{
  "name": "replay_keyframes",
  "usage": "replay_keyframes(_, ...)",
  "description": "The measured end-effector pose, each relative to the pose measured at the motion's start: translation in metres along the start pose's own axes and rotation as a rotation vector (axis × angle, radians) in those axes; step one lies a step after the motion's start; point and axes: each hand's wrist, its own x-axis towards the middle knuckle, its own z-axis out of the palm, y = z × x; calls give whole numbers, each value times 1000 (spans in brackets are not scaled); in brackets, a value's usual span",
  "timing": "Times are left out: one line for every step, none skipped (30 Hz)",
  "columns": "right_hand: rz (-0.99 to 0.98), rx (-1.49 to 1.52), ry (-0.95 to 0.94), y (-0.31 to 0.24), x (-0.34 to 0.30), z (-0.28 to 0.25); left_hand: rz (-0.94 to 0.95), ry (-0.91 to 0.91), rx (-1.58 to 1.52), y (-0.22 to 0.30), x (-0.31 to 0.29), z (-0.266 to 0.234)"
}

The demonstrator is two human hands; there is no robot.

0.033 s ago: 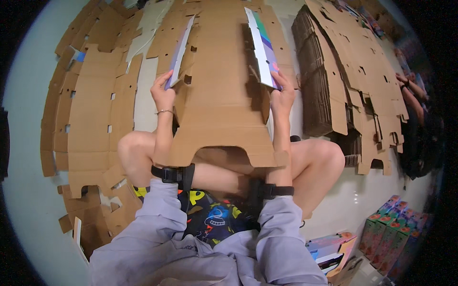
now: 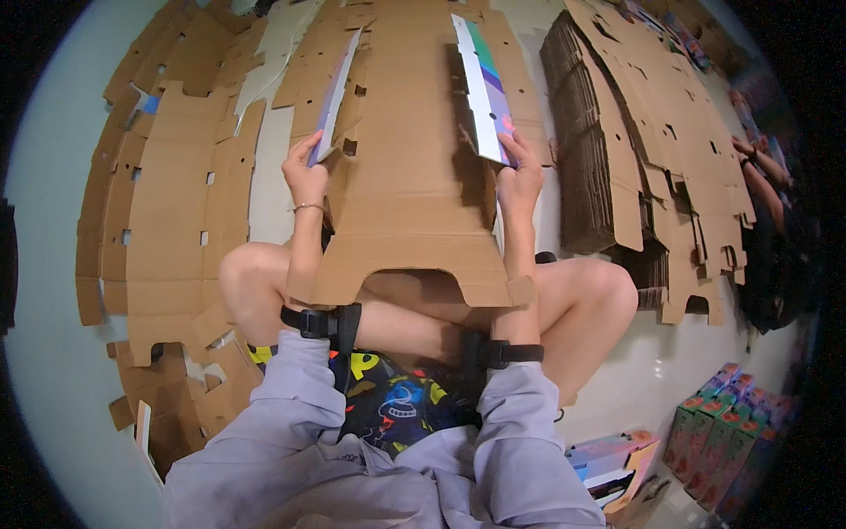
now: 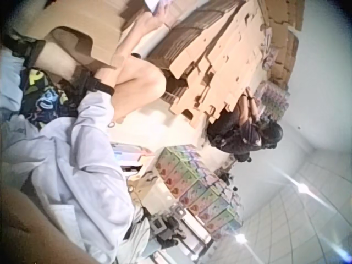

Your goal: The person is assembling cardboard boxes by folding the flat blanks into their structural shapes.

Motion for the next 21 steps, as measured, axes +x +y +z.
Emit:
replay_keyframes(1,-3,3,-2,-2,3,-26,7,-26,-1,0,4)
replay_keyframes(-2,3,3,-3,-1,4,-51,14,-51,-2,0,4)
replay_keyframes(3,8,-12,-2,-1,2,-87,-27,-56,3,-1,4)
replay_keyframes(7,12,-27,0,-1,0,-87,-31,-58,8,-3,5)
replay_keyframes(9,9,-24,1,-2,0,-65,-77,-41,12,-5,6)
replay_keyframes(33,11,-49,-4,-3,2,-43,-120,-22,20,-6,5)
replay_keyframes(57,13,-74,-6,-5,2,-43,-124,-22,24,-7,5)
replay_keyframes(60,11,-71,-4,-4,1,-28,-185,-46,27,-7,7)
replay_keyframes(23,43,-90,-4,-3,1,-13,-243,-68,28,-7,6)
replay_keyframes(-14,75,-107,-5,-2,1,-13,-244,-66,27,-7,6)
replay_keyframes(-12,75,-107,-5,-3,1,-43,-247,-94,27,-7,6)
replay_keyframes(-1,61,-109,-11,-4,1,-73,-248,-122,25,-6,7)
replay_keyframes(11,46,-110,-15,-4,2,-73,-248,-121,22,-4,8)
replay_keyframes(12,48,-111,-13,-3,4,-121,-235,-199,17,-2,9)
replay_keyframes(70,93,-122,-12,-2,4,-169,-224,-279,13,-1,11)
replay_keyframes(128,138,-132,-11,-2,4,-170,-225,-280,9,-1,12)
replay_keyframes(129,137,-132,-10,-2,3,-199,-272,-268,5,-1,13)
replay_keyframes(171,65,-157,-15,-3,1,-229,-320,-254,2,-2,13)
replay_keyframes(214,-6,-182,-16,-4,1,-232,-322,-252,13,-7,14)
replay_keyframes(219,-7,-183,-12,-6,3,-304,-313,-206,24,-15,18)
replay_keyframes(274,-9,-182,-7,-6,6,-371,-299,-161,34,-19,17)
